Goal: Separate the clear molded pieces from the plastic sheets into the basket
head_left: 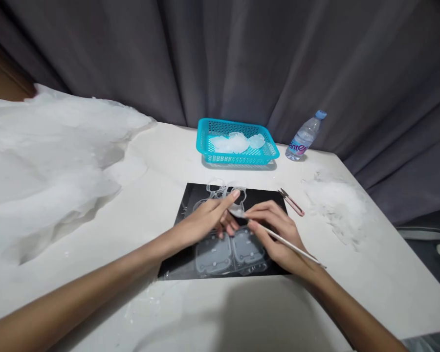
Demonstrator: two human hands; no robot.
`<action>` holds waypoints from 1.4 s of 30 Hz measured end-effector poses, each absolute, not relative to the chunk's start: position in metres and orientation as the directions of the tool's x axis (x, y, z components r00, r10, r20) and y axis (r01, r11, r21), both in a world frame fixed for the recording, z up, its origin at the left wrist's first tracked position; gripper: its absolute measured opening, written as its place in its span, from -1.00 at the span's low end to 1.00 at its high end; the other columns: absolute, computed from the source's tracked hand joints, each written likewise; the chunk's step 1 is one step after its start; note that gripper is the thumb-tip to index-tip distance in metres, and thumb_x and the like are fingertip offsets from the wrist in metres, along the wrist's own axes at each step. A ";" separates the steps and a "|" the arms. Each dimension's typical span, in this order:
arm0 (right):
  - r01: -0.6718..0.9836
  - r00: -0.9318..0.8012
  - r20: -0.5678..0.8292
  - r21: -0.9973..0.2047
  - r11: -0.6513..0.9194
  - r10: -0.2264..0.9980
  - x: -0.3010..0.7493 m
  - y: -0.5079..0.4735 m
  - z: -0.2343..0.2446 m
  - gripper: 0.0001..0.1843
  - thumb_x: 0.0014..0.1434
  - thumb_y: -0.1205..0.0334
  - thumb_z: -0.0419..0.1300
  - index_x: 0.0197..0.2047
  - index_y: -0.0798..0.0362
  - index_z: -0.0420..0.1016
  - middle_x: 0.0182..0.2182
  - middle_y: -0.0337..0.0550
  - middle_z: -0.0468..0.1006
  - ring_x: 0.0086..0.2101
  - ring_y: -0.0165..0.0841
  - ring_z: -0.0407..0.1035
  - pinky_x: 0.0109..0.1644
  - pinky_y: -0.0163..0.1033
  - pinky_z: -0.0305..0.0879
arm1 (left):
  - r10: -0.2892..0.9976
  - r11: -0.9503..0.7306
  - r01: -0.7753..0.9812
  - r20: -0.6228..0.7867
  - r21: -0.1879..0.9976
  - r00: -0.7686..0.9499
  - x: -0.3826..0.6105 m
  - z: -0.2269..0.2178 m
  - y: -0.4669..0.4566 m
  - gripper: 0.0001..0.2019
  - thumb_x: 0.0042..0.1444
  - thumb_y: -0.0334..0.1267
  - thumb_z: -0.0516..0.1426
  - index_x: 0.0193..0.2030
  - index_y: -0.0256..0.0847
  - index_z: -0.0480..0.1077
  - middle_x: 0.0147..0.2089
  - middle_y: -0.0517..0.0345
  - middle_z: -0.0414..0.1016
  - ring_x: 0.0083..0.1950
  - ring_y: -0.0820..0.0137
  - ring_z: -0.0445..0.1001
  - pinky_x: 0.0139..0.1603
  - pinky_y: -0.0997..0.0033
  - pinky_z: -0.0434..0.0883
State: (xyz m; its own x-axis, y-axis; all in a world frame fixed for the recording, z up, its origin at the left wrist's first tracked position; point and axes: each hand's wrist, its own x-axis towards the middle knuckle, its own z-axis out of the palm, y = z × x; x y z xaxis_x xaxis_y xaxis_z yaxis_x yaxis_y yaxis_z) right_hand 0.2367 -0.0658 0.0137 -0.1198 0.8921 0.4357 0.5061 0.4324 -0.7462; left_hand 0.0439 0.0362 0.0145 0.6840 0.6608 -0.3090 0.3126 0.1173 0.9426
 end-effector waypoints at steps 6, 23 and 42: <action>0.487 -0.097 0.321 -0.810 0.326 0.942 0.262 -0.068 0.022 -0.73 0.47 0.18 0.12 0.12 -0.12 0.59 0.06 -0.06 0.47 -0.04 -0.27 0.46 0.07 -0.12 0.47 | 0.552 0.269 0.188 -0.311 0.945 0.774 0.042 0.009 0.049 -0.60 0.17 0.02 0.35 0.01 -0.23 0.59 -0.18 0.06 0.69 -0.23 0.33 0.60 -0.22 0.42 0.42; 0.550 -0.083 0.097 -0.826 0.127 0.992 0.265 -0.053 -0.002 -0.78 0.41 0.02 0.20 -0.13 -0.03 0.57 -0.39 -0.25 0.32 -0.33 -0.32 0.26 -0.22 -0.22 0.26 | 0.560 0.406 0.068 -0.307 0.912 0.769 0.043 0.005 0.043 -0.65 0.20 -0.05 0.35 0.01 -0.24 0.60 0.00 -0.04 0.70 -0.04 0.27 0.67 0.06 0.30 0.51; 0.740 -0.045 0.260 -0.640 0.208 0.964 0.251 -0.051 -0.014 -0.89 0.33 0.35 0.14 -0.26 -0.02 0.43 -0.32 -0.15 0.53 -0.25 -0.22 0.37 -0.12 -0.12 0.29 | 0.600 0.456 0.128 -0.410 0.881 0.687 0.048 0.012 0.027 -0.64 0.03 -0.13 0.41 -0.07 -0.23 0.56 -0.14 0.07 0.67 -0.19 0.32 0.60 -0.19 0.42 0.45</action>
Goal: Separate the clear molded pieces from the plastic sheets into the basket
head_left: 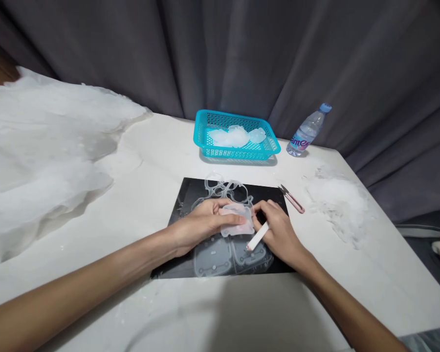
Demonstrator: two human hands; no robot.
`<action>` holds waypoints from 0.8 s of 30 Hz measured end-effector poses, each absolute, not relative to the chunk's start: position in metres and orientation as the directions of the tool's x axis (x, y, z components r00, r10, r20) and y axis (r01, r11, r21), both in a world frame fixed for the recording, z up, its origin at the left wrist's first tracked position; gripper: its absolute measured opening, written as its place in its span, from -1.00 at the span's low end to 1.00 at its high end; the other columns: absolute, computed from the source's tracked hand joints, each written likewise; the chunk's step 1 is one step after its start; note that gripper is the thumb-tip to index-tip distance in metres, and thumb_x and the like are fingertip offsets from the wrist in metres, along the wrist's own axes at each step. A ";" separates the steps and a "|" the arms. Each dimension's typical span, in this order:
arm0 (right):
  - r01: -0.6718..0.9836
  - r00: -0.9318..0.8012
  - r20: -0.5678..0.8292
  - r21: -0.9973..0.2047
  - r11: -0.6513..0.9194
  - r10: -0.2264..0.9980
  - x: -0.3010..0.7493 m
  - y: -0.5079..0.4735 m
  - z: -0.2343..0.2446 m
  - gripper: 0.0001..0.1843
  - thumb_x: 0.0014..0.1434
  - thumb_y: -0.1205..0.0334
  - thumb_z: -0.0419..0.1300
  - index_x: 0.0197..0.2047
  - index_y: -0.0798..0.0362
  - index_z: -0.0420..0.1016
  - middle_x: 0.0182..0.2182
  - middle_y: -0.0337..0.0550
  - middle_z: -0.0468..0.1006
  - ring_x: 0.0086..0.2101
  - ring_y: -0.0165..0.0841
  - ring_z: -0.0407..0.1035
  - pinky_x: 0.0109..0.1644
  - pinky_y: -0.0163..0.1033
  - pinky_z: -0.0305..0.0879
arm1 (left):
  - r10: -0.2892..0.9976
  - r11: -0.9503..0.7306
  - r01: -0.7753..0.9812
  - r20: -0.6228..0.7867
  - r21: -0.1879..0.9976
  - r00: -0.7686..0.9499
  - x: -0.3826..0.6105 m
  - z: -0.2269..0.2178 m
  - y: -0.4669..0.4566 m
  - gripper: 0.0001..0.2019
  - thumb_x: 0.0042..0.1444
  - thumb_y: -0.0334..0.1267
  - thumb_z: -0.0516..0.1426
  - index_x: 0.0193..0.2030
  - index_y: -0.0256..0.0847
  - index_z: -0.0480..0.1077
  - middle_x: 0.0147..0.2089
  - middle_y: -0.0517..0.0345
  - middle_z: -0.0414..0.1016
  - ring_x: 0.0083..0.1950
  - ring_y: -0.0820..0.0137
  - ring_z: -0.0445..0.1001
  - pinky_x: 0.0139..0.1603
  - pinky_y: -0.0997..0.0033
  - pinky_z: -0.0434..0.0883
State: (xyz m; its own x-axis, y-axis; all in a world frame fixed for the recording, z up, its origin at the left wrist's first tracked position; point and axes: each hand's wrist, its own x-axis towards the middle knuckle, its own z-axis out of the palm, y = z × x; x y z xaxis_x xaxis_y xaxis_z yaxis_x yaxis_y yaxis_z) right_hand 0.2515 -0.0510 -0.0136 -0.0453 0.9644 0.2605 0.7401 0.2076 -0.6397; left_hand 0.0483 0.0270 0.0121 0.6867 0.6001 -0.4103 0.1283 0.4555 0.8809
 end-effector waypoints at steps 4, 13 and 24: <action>0.743 -0.050 0.211 -0.646 0.178 0.976 0.261 -0.049 -0.015 -0.89 0.32 0.35 0.16 -0.26 -0.01 0.45 -0.33 -0.16 0.52 -0.27 -0.24 0.37 -0.16 -0.14 0.28 | 0.647 0.390 0.169 -0.400 0.905 0.649 0.049 0.015 0.025 -0.62 -0.03 -0.13 0.43 -0.11 -0.23 0.53 -0.25 0.14 0.64 -0.28 0.35 0.56 -0.28 0.45 0.40; 0.597 -0.036 0.245 -0.772 0.217 0.969 0.272 -0.038 0.001 -0.76 0.43 0.14 0.15 0.09 -0.02 0.50 -0.10 -0.09 0.54 -0.15 -0.25 0.37 -0.02 -0.11 0.31 | 0.634 0.047 0.261 -0.231 0.964 0.738 0.045 0.002 0.033 -0.60 0.28 0.10 0.19 -0.32 -0.24 0.46 -0.42 0.22 0.44 -0.42 0.44 0.34 -0.39 0.47 0.22; 0.394 -0.056 0.072 -0.915 0.089 0.996 0.246 -0.023 -0.005 -0.76 0.30 0.05 0.32 -0.30 0.03 0.63 -0.45 -0.25 0.53 -0.38 -0.34 0.25 -0.24 -0.23 0.16 | 0.628 -0.470 0.288 0.087 0.834 0.774 0.042 -0.008 0.014 -0.56 0.51 -0.09 -0.04 -0.30 -0.24 0.50 -0.49 0.25 0.45 -0.49 0.46 0.38 -0.45 0.49 0.29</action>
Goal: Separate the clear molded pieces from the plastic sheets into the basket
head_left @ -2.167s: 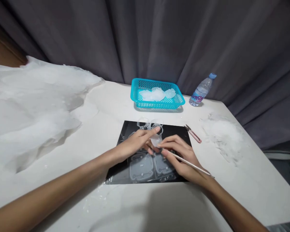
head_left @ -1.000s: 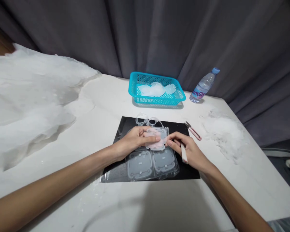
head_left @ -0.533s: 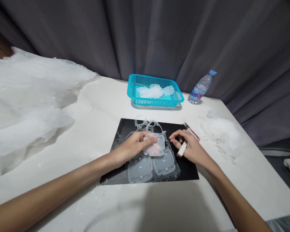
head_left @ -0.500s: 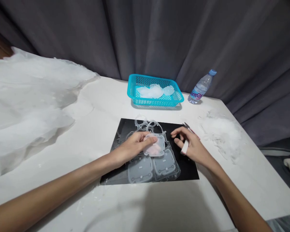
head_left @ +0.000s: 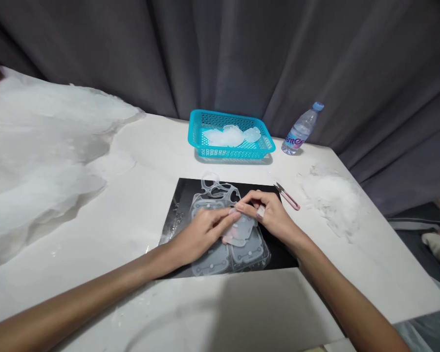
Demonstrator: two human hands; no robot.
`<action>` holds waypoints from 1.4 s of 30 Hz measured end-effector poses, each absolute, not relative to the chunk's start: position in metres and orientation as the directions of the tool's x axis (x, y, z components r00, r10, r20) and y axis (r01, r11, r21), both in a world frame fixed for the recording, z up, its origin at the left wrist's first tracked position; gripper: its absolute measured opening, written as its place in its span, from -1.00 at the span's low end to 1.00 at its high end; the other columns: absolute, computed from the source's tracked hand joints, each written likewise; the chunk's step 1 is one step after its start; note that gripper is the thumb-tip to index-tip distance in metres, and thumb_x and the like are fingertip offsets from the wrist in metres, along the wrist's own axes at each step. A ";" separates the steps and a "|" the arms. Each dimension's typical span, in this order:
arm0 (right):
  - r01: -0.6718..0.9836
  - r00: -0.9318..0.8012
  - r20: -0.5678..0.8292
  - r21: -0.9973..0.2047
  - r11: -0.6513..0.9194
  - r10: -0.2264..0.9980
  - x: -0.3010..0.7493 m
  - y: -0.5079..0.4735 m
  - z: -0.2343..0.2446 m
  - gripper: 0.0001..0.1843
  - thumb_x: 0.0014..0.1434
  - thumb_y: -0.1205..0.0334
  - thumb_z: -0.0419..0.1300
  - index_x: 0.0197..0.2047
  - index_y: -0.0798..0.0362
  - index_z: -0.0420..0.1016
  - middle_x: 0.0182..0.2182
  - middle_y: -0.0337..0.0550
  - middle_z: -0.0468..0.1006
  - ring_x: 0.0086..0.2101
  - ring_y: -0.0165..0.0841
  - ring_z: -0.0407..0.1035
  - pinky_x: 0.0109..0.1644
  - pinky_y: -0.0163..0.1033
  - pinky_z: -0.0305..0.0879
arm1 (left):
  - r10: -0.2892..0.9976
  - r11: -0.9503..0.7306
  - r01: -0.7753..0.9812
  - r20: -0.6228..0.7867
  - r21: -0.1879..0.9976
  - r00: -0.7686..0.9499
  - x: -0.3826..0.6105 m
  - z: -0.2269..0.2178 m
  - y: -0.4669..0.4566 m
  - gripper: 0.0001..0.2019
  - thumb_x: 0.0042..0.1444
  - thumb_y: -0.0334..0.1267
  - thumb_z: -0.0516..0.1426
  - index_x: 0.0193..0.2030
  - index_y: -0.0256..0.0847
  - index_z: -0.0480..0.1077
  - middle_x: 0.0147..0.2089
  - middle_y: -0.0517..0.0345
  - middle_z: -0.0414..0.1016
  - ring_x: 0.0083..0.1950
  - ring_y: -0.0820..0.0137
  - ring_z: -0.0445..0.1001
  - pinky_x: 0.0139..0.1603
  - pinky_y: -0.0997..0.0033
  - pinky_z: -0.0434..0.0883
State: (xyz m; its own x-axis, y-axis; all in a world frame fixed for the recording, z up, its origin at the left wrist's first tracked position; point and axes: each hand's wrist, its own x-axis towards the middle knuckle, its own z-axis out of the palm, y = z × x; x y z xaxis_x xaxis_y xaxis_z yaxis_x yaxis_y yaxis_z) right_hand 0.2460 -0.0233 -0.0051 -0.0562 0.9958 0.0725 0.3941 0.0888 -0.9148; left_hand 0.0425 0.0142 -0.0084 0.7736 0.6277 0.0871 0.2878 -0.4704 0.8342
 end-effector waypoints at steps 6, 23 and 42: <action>0.753 0.107 0.204 -0.656 0.055 0.973 0.246 -0.015 -0.019 -0.81 0.37 0.21 0.16 -0.30 0.01 0.49 -0.30 -0.11 0.59 -0.20 -0.19 0.36 -0.07 -0.13 0.23 | 0.200 -0.979 0.175 0.633 0.103 0.748 0.037 -0.027 -0.007 -0.81 0.44 -0.44 0.03 0.04 -0.34 0.45 -0.38 0.11 0.55 -0.36 0.33 0.55 -0.30 0.40 0.45; 0.410 -0.046 0.033 -0.911 0.049 0.998 0.255 -0.041 -0.001 -0.74 0.36 0.02 0.25 -0.20 0.02 0.63 -0.43 -0.27 0.46 -0.40 -0.37 0.21 -0.29 -0.25 0.13 | 0.769 -0.317 0.337 0.033 0.886 0.638 0.038 -0.011 0.020 -0.64 0.38 0.07 0.13 -0.17 -0.21 0.52 -0.45 0.31 0.43 -0.47 0.48 0.29 -0.43 0.50 0.21; 0.868 0.091 0.314 -0.491 0.079 0.945 0.268 -0.029 -0.027 -0.78 0.45 0.22 0.04 -0.22 0.02 0.45 -0.28 -0.06 0.56 -0.20 -0.15 0.40 -0.08 -0.08 0.25 | 0.514 -0.741 0.195 0.355 0.643 0.781 0.034 -0.011 0.000 -0.80 0.48 -0.25 0.05 -0.06 -0.22 0.49 -0.23 0.16 0.63 -0.31 0.44 0.58 -0.25 0.51 0.45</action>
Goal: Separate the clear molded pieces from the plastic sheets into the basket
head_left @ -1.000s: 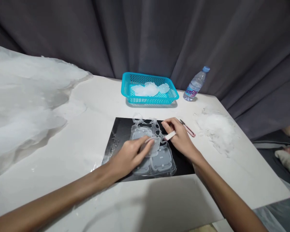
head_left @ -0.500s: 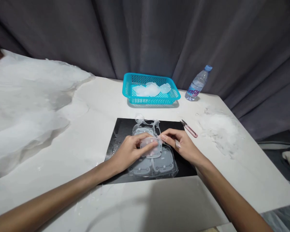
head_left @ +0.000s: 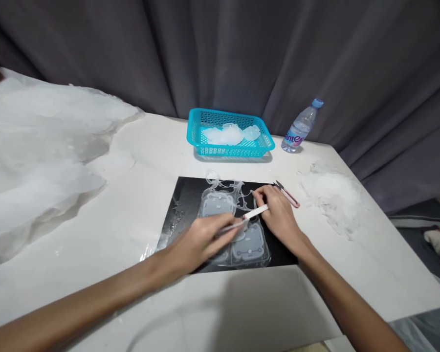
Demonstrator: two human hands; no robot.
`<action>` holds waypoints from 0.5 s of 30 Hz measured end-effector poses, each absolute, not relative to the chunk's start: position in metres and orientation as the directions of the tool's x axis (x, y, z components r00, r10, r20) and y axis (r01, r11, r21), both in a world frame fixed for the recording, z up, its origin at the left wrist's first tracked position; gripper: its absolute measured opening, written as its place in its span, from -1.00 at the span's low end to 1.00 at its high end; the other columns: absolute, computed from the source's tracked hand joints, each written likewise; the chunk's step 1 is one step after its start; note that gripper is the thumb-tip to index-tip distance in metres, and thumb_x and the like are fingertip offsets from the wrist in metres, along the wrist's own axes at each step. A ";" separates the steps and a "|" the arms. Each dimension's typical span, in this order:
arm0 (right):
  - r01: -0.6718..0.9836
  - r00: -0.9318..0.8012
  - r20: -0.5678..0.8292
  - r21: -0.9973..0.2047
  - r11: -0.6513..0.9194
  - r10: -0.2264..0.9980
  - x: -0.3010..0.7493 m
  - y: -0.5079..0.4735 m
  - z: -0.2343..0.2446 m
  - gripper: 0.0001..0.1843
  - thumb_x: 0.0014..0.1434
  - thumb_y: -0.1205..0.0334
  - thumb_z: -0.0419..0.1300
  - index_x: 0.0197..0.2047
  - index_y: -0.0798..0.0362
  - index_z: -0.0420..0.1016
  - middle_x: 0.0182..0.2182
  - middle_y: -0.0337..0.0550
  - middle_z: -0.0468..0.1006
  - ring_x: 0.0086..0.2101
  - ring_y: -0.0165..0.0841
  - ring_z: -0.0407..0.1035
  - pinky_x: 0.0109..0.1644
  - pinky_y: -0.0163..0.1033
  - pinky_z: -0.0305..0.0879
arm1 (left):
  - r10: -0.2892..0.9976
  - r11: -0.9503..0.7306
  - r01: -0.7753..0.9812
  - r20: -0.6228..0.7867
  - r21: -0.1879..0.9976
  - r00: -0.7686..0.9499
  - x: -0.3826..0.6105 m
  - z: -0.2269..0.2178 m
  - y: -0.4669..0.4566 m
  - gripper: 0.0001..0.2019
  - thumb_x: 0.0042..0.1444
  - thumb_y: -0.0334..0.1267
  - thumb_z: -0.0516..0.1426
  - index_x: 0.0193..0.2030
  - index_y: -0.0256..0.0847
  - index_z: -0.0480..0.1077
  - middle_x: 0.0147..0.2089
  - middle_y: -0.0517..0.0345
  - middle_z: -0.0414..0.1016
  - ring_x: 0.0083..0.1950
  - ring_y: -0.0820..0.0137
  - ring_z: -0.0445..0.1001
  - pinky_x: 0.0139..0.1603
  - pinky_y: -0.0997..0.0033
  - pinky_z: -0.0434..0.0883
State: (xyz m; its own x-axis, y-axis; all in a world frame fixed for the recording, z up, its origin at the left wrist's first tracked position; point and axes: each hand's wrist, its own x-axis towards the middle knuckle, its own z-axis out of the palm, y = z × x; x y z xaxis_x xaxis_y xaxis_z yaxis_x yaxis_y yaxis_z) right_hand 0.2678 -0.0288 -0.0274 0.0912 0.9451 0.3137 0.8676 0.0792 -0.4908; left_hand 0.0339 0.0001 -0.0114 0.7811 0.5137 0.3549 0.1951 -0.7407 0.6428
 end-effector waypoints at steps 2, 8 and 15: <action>0.856 0.142 0.337 -0.514 0.055 0.931 0.280 -0.028 -0.026 -0.82 0.44 0.21 0.07 -0.16 0.03 0.47 -0.26 -0.05 0.57 -0.18 -0.14 0.41 -0.07 -0.08 0.26 | 0.644 -0.553 0.260 0.207 0.792 0.737 0.035 -0.004 0.005 -0.78 0.46 -0.15 0.10 -0.12 -0.19 0.52 -0.26 0.25 0.62 -0.32 0.47 0.56 -0.26 0.54 0.42; 0.659 0.072 0.375 -0.714 0.238 0.924 0.279 -0.043 -0.001 -0.83 0.44 0.11 0.17 -0.04 -0.03 0.55 -0.24 -0.14 0.55 -0.27 -0.27 0.35 -0.12 -0.13 0.27 | 0.732 -0.356 0.241 0.109 0.903 0.672 0.037 0.003 0.011 -0.77 0.37 -0.06 0.20 -0.17 -0.15 0.59 -0.16 0.22 0.69 -0.15 0.37 0.61 -0.13 0.48 0.42; 0.490 -0.183 0.393 -0.758 0.430 0.901 0.258 -0.056 0.007 -0.94 0.36 0.25 0.31 -0.10 -0.08 0.59 -0.22 -0.20 0.62 -0.19 -0.29 0.41 -0.09 -0.13 0.30 | 0.724 -0.366 0.152 0.178 0.918 0.666 0.037 0.002 0.012 -0.85 0.35 -0.19 0.22 -0.13 -0.15 0.62 -0.15 0.22 0.71 -0.14 0.37 0.65 -0.04 0.49 0.46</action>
